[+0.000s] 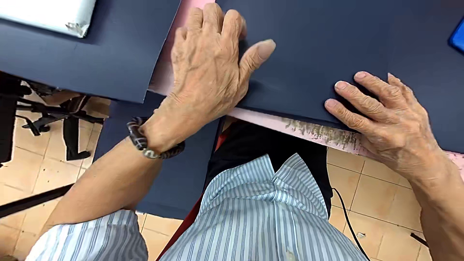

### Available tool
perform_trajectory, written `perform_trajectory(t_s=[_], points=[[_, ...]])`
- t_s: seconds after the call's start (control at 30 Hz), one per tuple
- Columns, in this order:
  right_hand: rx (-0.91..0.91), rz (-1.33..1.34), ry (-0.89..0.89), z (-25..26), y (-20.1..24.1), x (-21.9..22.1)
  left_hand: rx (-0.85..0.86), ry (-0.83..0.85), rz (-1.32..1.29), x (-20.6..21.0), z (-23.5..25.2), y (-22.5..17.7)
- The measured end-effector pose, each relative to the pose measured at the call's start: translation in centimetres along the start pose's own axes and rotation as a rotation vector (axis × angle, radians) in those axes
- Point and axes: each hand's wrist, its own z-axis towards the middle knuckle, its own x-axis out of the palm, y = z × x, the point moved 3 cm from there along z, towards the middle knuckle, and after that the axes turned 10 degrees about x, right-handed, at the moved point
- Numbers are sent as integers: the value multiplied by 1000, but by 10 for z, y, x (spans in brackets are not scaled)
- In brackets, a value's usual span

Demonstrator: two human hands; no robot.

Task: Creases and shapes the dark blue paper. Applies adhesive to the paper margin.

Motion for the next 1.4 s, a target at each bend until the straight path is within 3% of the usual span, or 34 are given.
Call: perform_trajectory(t_s=[0.17,0.43,0.57,0.77,0.97,1.27,1.4], points=[[31,133,-47,-6,-6,3,139,111,-27,29,4,7],[131,502,6,-7,-20,-3,154,255,-21,28,5,15],[160,394,3,10,-29,-7,182,242,-28,30,25,24],[254,202,49,10,-33,-6,186,274,44,31,8,37],[277,218,31,7,-37,-1,104,288,62,29,12,6],[323,168,37,3,-32,-1,95,252,62,31,11,5],[300,113,-59,5,-30,7,103,175,82,34,15,1]])
